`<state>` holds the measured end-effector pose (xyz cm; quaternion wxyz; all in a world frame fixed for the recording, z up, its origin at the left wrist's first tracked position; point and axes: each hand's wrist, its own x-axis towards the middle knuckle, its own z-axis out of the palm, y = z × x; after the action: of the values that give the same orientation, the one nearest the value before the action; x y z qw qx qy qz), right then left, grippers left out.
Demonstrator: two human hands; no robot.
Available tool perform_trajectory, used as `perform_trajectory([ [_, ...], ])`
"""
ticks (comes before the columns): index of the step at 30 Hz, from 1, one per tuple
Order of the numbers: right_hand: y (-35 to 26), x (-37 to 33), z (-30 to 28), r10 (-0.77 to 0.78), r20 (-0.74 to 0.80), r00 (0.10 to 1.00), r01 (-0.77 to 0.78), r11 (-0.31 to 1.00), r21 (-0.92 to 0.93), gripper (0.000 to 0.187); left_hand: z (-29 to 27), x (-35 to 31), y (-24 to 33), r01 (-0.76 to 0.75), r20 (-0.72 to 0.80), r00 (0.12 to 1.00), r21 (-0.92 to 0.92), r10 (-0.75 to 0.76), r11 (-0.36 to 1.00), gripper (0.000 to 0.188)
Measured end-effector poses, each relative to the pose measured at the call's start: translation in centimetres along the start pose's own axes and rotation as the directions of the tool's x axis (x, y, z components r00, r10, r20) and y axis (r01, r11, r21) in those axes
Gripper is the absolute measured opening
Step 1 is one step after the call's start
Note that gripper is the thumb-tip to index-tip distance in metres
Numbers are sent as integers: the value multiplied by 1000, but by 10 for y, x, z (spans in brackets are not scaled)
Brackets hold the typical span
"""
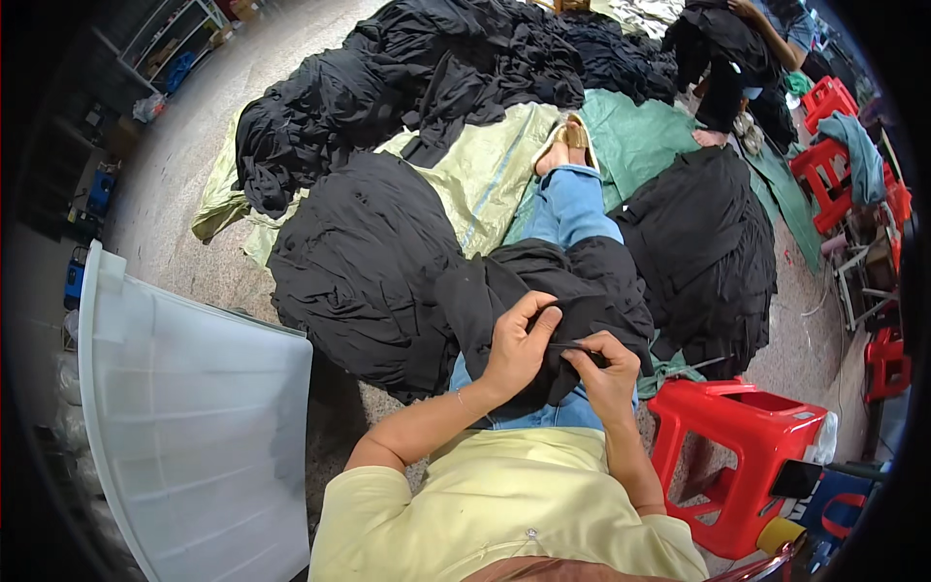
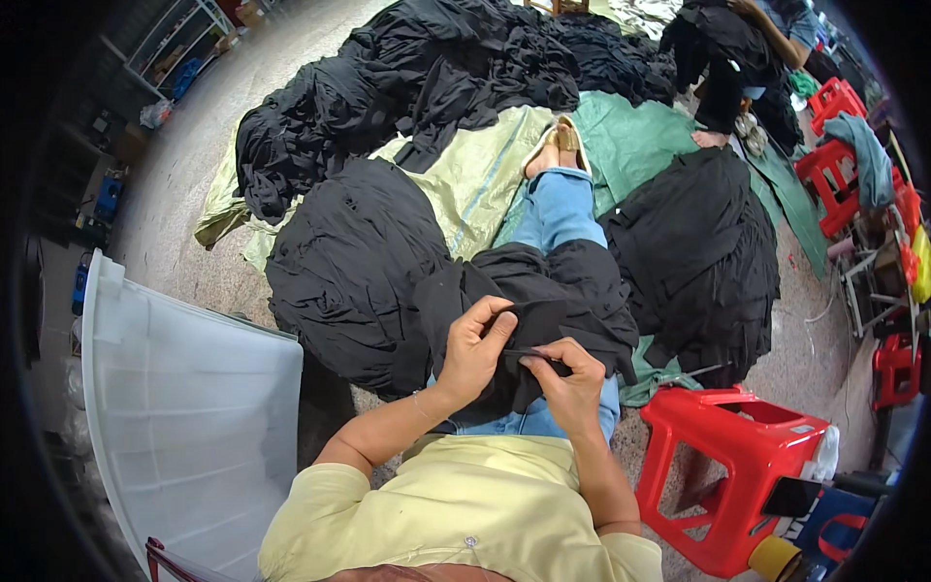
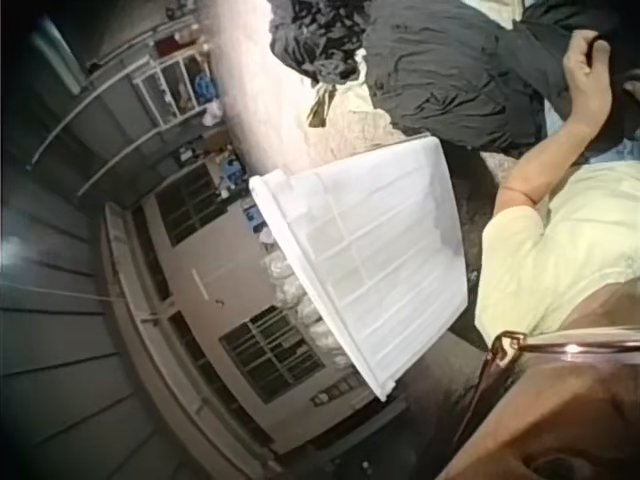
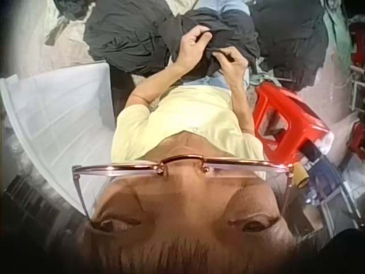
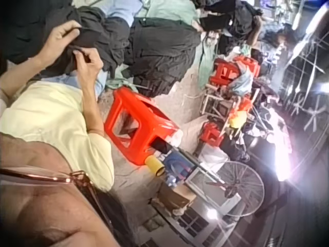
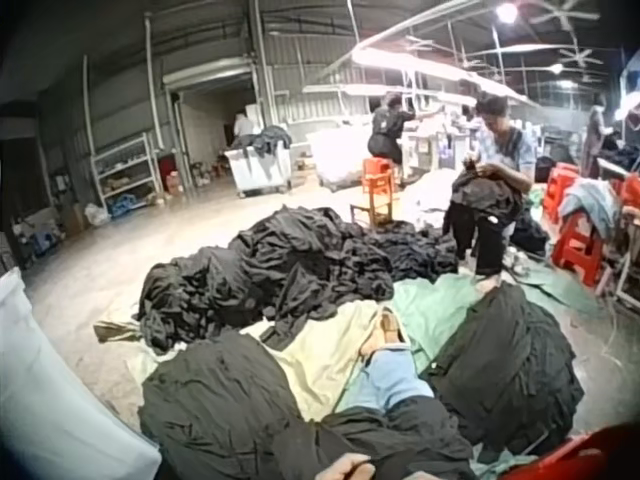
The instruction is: Inspecting and sorting black fabric garment pieces in a manufacturing setting.
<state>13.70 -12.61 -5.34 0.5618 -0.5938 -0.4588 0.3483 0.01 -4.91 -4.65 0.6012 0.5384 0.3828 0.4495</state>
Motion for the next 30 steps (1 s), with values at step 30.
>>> perform_trajectory([
  [30,-28,-11,13,-288,94,953,302,870,-389,17,-46,15,-13,324,550,779,58,-301,944,17],
])
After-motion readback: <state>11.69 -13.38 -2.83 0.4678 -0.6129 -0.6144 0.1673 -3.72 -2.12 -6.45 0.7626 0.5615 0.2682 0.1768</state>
